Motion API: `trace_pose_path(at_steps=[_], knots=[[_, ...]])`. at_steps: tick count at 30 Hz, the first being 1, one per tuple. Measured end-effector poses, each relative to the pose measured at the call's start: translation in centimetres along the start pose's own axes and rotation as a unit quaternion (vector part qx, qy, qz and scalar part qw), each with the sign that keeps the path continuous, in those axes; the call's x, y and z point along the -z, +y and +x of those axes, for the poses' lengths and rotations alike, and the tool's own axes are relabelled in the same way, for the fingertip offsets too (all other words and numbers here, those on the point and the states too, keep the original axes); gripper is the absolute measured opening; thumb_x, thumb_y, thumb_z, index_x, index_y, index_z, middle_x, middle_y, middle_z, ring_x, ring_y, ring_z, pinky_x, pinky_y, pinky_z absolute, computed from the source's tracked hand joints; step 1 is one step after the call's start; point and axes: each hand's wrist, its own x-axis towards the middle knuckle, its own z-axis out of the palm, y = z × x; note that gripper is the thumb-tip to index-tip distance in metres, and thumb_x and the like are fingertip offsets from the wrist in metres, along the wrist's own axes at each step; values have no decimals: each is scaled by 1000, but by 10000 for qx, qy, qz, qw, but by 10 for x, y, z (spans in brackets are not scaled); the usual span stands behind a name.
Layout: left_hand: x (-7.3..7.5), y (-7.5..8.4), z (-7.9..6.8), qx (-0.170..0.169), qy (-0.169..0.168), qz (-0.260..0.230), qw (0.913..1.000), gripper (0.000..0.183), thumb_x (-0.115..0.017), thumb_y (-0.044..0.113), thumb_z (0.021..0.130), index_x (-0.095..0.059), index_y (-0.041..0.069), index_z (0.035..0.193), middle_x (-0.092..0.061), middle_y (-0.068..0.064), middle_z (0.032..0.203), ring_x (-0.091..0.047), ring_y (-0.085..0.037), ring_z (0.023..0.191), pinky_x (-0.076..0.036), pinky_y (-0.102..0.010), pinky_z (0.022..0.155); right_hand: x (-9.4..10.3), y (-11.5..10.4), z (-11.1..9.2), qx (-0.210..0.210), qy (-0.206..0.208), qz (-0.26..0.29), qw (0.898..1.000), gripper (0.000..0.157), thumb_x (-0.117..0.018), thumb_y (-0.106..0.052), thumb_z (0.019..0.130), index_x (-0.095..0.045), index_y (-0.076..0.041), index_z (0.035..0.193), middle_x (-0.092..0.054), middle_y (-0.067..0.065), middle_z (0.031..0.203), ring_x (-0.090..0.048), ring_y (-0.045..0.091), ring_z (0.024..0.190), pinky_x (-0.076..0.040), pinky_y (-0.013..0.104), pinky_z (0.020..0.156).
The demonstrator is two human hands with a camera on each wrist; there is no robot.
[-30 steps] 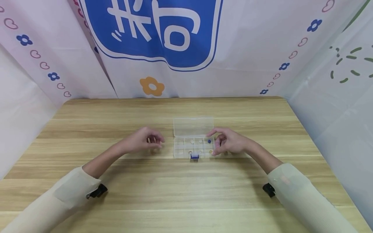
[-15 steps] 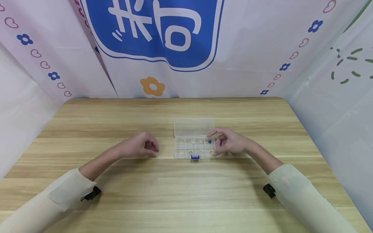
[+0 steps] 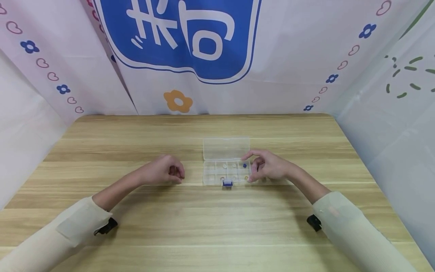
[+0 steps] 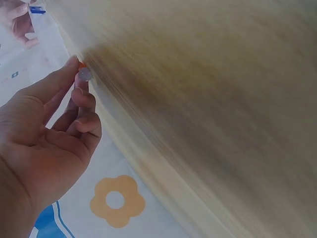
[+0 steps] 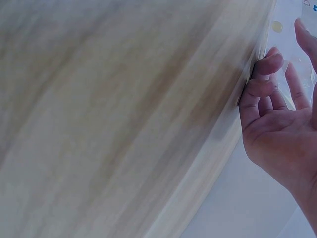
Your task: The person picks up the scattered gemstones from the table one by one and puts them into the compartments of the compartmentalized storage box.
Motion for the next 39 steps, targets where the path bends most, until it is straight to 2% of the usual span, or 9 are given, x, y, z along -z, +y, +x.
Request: trace_pose_path(at_steps=[13, 22, 28, 39], knots=[[5, 0, 3, -7, -76, -74, 9999, 8, -77, -6, 88, -75, 2, 88, -73, -1, 84, -64, -8, 76, -55, -24, 72, 1, 2, 1, 52, -9, 12, 10000, 64, -80, 5, 84, -49, 10, 140, -62, 10, 82, -53, 10, 65, -46, 21, 59], [6, 2, 5, 20, 2, -38, 10000, 8, -74, -5, 91, -75, 3, 89, -73, 0, 83, -64, -9, 76, -55, -25, 72, 1, 2, 2, 24, -10, 47, 10000, 65, -80, 5, 84, -49, 10, 140, -62, 10, 82, -53, 10, 65, -45, 22, 58], [6, 3, 4, -20, 39, -47, 10000, 7, -74, -3, 92, -77, 2, 94, -76, -3, 89, -66, -10, 78, -55, -25, 73, 0, 2, 1, 29, -29, 71, 10000, 64, -80, 5, 85, -48, 11, 141, -62, 10, 82, -53, 9, 64, -46, 21, 58], [7, 3, 4, -41, 208, -367, 9991, 9, -71, -4, 95, -79, 0, 93, -76, -6, 91, -67, -12, 78, -56, -28, 72, 0, 2, 1, 41, -48, 104, 9999, 64, -79, 5, 85, -48, 10, 141, -63, 11, 82, -52, 9, 64, -46, 21, 58]])
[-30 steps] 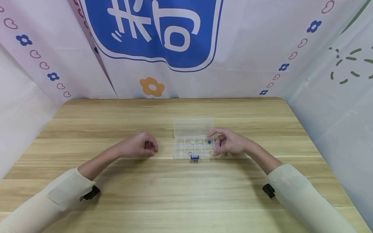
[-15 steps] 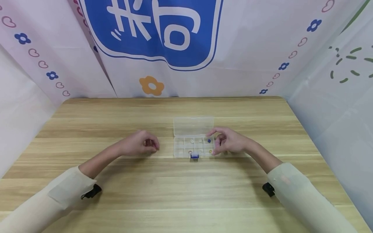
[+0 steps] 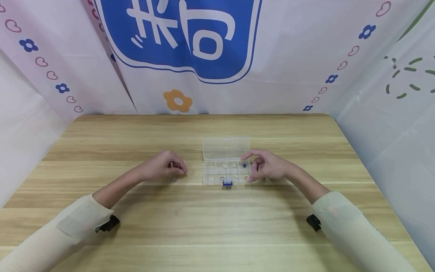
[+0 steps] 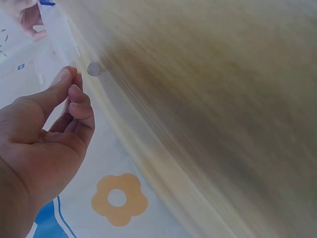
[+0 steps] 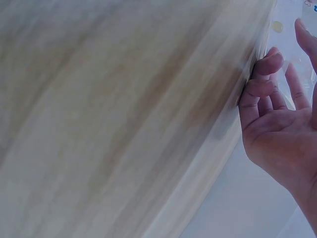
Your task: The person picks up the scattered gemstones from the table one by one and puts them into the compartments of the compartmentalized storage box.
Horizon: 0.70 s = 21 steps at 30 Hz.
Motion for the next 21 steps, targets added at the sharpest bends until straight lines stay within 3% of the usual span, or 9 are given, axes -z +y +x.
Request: trace_pose_path(at_steps=[21], knots=[[-2, 9, 6, 13, 184, 11, 9998, 6, -71, 1, 96, -77, 2, 98, -76, -5, 95, -66, -14, 83, -56, -30, 76, 0, 0, 0, 14, 26, -79, 10000, 64, -80, 5, 85, -49, 11, 140, -62, 10, 81, -52, 10, 65, -46, 23, 59]])
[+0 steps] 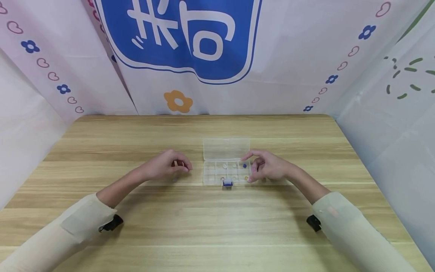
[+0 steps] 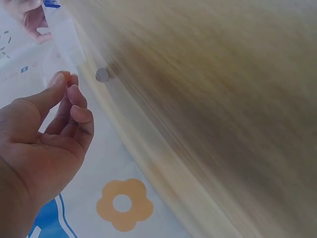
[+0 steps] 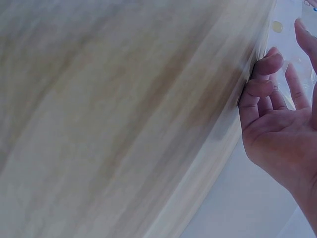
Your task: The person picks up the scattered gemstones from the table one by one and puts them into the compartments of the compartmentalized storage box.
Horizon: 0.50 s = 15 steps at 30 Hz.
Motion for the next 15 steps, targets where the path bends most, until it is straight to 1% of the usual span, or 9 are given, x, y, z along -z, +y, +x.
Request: trace_pose_path(at_steps=[4, 9, 15], knots=[[0, 1, 1, -35, -35, -34, 10000, 9, -70, -1, 97, -78, 2, 100, -77, -8, 100, -66, -15, 85, -56, -30, 75, 0, 0, 0, -20, 13, 3, 10000, 64, -80, 5, 84, -49, 10, 140, -62, 9, 81, -52, 9, 64, -46, 22, 59], [-1, 0, 3, -114, -4, 25, 9999, 13, -69, -3, 97, -80, 1, 102, -77, -8, 102, -68, -16, 89, -57, -30, 77, 0, 1, -1, 4, 16, -12, 10000, 63, -80, 5, 84, -50, 10, 140, -63, 9, 81, -53, 10, 65, -47, 23, 59], [-3, 2, 6, -47, 110, 16, 9999, 13, -68, -3, 97, -79, 0, 102, -77, -10, 102, -68, -17, 89, -57, -31, 78, 0, 1, 0, 1, 26, -60, 10000, 63, -80, 5, 85, -50, 9, 140, -63, 10, 82, -54, 10, 65, -46, 22, 59]])
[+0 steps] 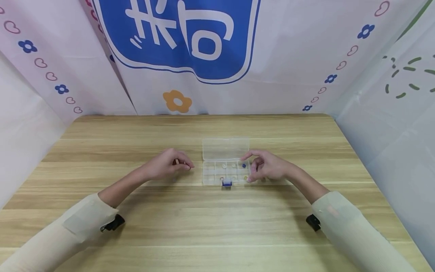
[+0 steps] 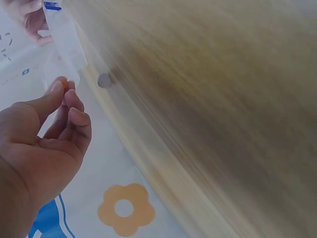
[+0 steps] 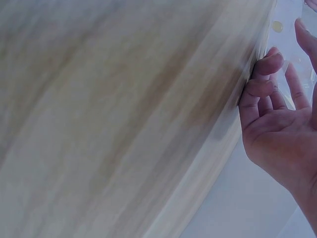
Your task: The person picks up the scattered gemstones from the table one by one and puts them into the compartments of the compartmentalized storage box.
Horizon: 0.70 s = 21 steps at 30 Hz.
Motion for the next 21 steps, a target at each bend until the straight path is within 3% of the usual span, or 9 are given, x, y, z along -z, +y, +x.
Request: trace_pose_path(at_steps=[21], knots=[[-3, 5, 9, -259, 308, -195, 9990, 9, -70, -4, 96, -77, -2, 100, -76, -9, 96, -67, -17, 83, -56, -30, 74, 1, 1, 1, 15, -24, 57, 10000, 63, -80, 6, 84, -50, 10, 139, -62, 10, 81, -53, 9, 65, -47, 22, 59]])
